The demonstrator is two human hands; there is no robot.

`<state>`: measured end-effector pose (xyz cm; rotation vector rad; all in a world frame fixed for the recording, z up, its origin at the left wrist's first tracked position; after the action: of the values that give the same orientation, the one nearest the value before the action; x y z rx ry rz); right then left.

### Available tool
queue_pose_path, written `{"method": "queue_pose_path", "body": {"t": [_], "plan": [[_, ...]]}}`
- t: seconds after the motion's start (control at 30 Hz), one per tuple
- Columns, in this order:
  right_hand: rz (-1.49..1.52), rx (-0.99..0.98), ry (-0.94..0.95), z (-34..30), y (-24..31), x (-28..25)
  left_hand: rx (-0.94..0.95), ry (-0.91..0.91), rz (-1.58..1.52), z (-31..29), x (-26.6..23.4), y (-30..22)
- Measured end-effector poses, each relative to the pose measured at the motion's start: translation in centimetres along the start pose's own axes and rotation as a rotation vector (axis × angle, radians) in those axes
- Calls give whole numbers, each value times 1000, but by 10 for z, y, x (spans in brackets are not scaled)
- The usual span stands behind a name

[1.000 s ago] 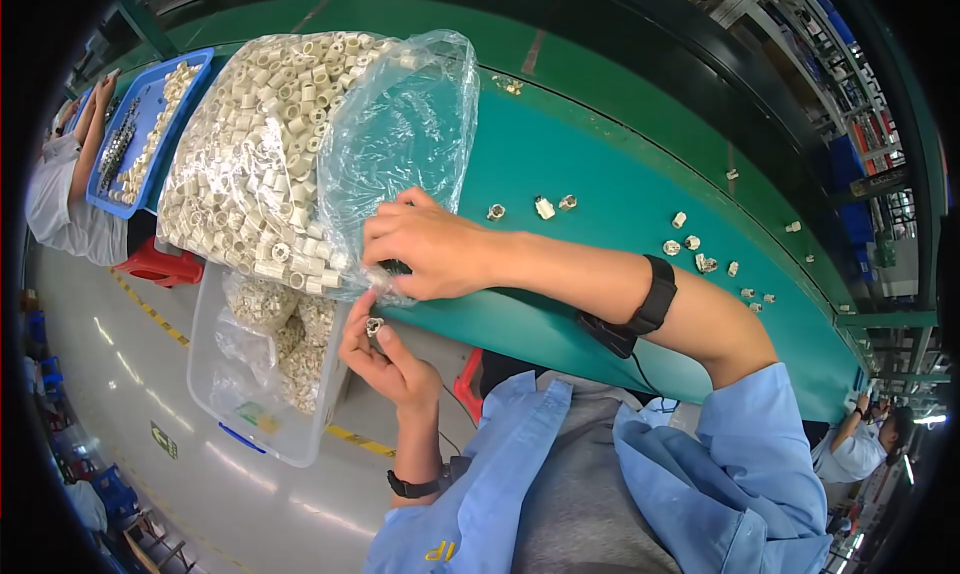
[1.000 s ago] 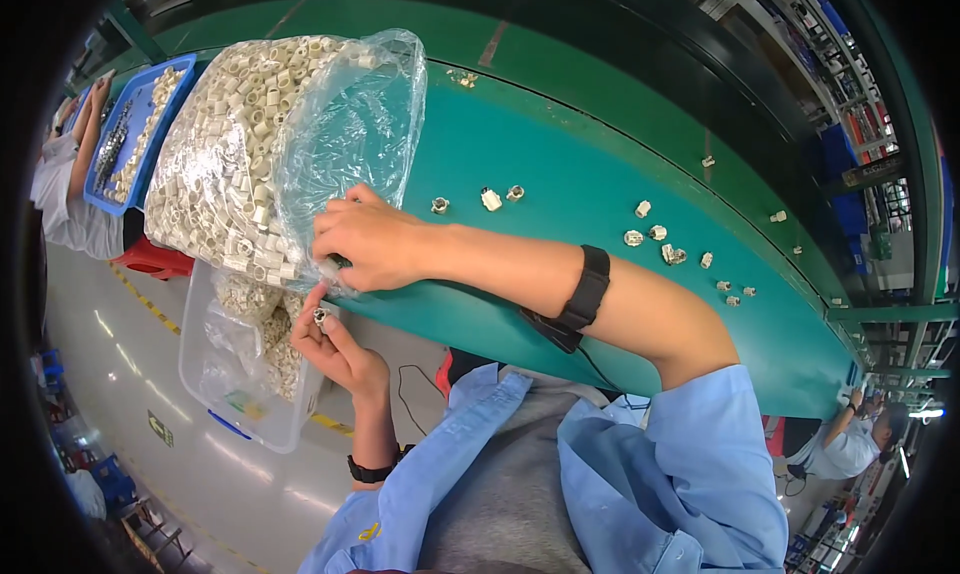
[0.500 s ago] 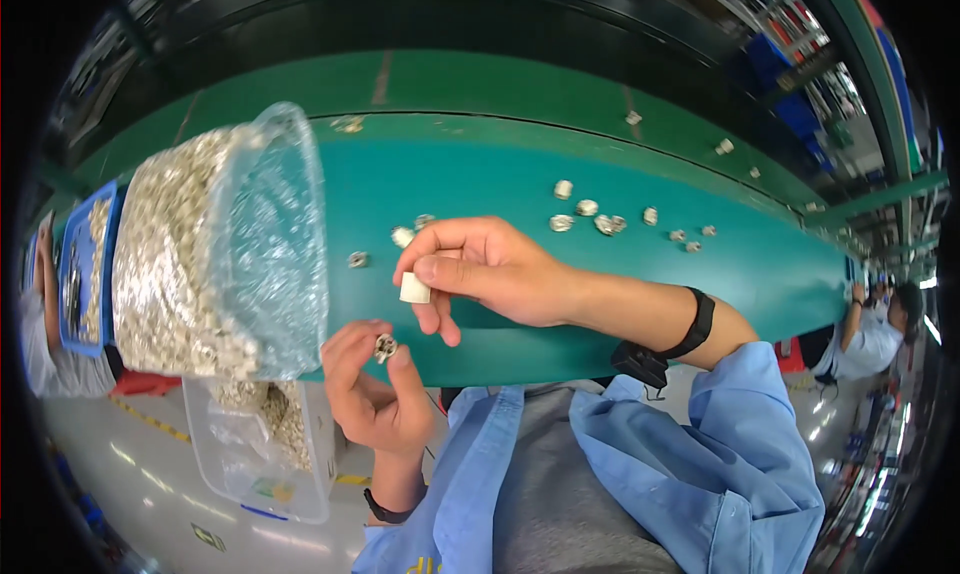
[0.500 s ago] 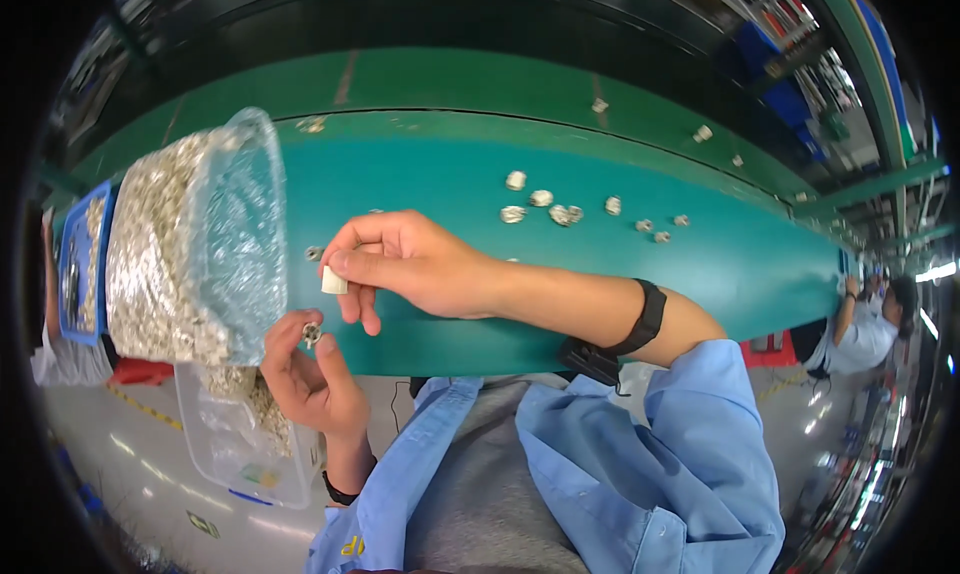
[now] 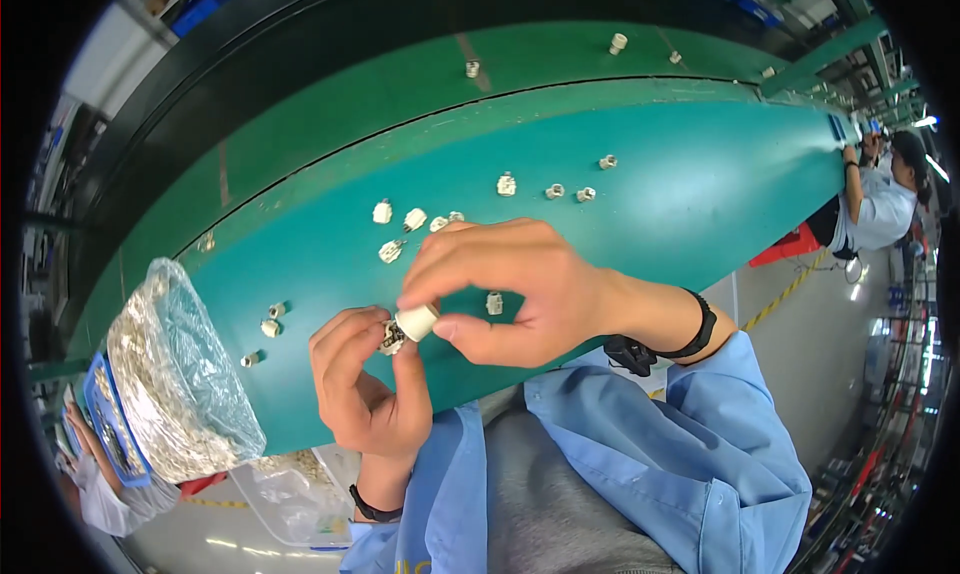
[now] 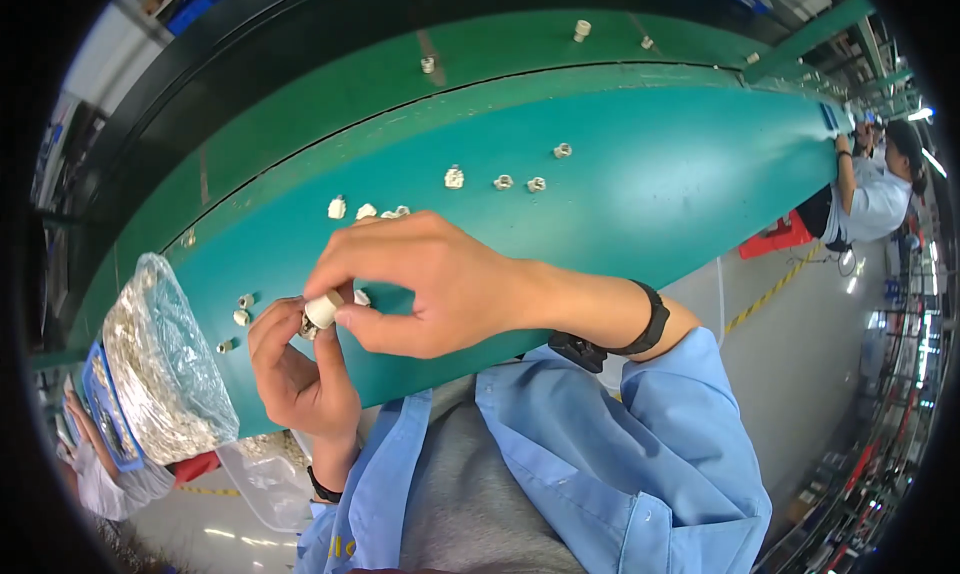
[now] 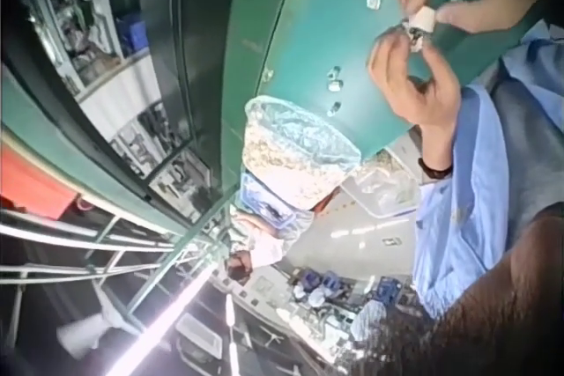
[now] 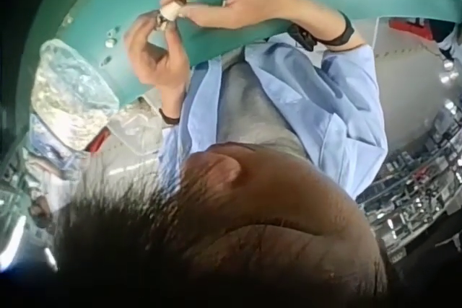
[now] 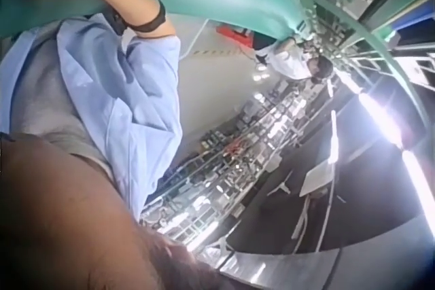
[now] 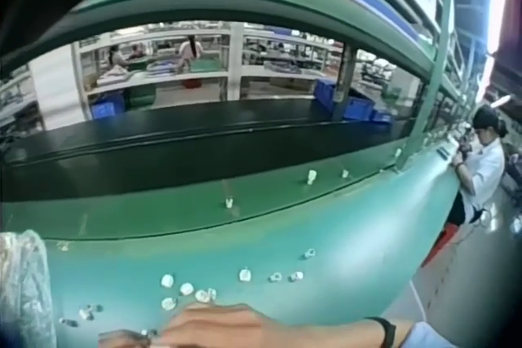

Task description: The person picks up a white plastic component and a metal insert, fits them together by hand, and places the assembly onto the green workbench. They repeat this process, occasionally reaching into a plastic bag to retrieve more components.

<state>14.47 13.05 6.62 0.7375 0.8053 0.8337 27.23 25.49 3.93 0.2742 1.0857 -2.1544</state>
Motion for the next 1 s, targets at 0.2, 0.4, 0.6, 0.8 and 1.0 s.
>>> {"method": "queue_pose_path", "body": {"t": [0.2, 0.4, 0.6, 0.8, 1.0], "plan": [[-228, -226, -29, -28, 12, -36, 29, 137, -79, 25, 30, -11], [-417, -259, 42, -32, 22, -42, 26, 236, -101, 34, 36, -9], [-459, -200, 69, -33, 25, -48, -45, 251, -229, 29, 49, 6], [-528, -32, 70, -42, -4, -58, -534, 181, -583, 27, 79, 36], [-666, 196, -71, -77, -20, -130, -461, 362, -618, 82, 107, 65]]}}
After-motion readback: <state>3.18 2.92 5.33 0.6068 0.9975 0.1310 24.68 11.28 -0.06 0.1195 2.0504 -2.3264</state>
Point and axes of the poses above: each hand's wrist, its own z-axis towards the middle knuckle, its own x-axis out of the palm, y = z × x, the point moved 6 cm from there along z, towards the middle knuckle, and after that the axes turned 15 degrees about y, right-handed, at the moved point
